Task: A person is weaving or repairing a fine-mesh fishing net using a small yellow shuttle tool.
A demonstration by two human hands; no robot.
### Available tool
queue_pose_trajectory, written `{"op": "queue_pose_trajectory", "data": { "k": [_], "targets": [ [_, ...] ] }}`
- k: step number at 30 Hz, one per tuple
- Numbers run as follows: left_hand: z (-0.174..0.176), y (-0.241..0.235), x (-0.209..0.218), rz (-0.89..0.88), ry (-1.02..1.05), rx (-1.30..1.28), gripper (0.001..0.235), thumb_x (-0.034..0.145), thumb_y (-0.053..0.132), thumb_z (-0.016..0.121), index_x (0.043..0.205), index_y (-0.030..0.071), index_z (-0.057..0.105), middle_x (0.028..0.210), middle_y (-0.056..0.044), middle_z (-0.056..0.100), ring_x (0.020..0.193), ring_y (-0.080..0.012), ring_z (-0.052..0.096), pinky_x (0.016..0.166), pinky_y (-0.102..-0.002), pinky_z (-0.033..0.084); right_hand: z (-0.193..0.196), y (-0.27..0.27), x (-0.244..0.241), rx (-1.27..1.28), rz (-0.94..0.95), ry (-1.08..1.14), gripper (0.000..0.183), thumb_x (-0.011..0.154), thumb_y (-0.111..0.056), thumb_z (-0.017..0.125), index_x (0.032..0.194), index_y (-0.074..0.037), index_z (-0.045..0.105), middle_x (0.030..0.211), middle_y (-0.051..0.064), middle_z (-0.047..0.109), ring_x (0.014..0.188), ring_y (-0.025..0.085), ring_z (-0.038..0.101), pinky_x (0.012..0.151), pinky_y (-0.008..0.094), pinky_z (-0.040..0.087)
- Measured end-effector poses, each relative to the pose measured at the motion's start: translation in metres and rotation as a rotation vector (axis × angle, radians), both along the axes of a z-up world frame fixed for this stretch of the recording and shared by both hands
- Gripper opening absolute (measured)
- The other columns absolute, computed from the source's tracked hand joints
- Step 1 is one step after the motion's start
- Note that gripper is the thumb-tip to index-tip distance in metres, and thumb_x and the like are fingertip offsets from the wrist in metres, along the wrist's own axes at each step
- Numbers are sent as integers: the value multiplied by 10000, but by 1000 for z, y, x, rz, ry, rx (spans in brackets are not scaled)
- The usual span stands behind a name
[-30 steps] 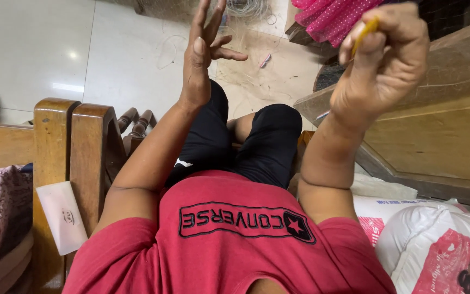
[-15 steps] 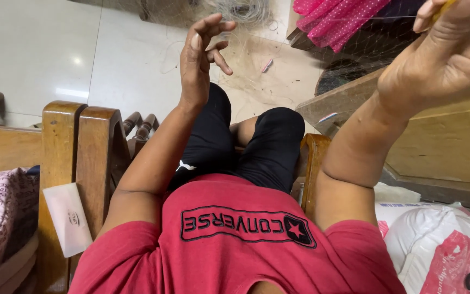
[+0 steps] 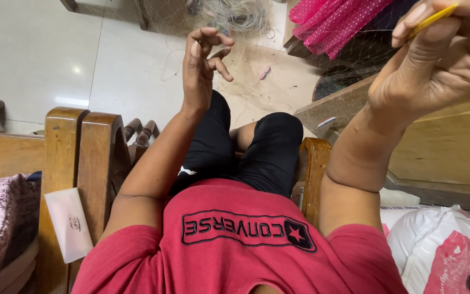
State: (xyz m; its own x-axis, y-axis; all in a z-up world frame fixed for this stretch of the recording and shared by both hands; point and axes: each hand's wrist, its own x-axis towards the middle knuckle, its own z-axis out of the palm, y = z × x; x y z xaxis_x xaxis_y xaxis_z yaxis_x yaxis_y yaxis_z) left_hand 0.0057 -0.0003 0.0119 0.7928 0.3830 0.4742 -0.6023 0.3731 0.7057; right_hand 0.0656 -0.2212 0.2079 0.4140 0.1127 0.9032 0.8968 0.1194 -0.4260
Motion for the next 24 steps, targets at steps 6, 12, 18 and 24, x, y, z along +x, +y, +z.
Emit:
{"op": "queue_pose_trajectory", "data": {
  "k": [6, 12, 18, 24],
  "targets": [
    [-7, -2, 6, 2, -38, -63, 467, 1113, 491, 396, 1335, 91, 484, 1130, -133, 602, 973, -217, 667, 817, -350, 636, 1, 2, -1, 4, 15, -1, 332, 1101, -279, 648, 997, 15, 536, 817, 188, 508, 649, 264, 453, 576, 371, 364],
    [-4, -3, 5, -13, -25, -46, 489, 1109, 526, 400, 1342, 105, 488, 1167, -137, 615, 867, -206, 659, 847, -351, 600, 3, 3, -2, -8, 20, -5, 329, 1104, -276, 648, 997, 16, 541, 820, 187, 515, 653, 270, 463, 577, 376, 372],
    [0, -2, 4, -47, -13, -29, 573, 1123, 547, 369, 1473, 102, 462, 1470, -195, 611, 749, -204, 717, 1020, -308, 580, -1, -1, -1, 28, 50, 0, 285, 1114, -233, 629, 1014, 10, 517, 821, 213, 488, 638, 288, 425, 583, 396, 357],
    [-11, 2, 1, -48, 0, 16, 635, 1151, 605, 350, 1649, 215, 298, 1693, -114, 432, 895, -238, 792, 1233, -419, 528, -2, -4, -2, 26, 15, 25, 349, 1105, -274, 643, 964, 15, 506, 844, 196, 504, 650, 282, 449, 585, 390, 356]
  ]
}}
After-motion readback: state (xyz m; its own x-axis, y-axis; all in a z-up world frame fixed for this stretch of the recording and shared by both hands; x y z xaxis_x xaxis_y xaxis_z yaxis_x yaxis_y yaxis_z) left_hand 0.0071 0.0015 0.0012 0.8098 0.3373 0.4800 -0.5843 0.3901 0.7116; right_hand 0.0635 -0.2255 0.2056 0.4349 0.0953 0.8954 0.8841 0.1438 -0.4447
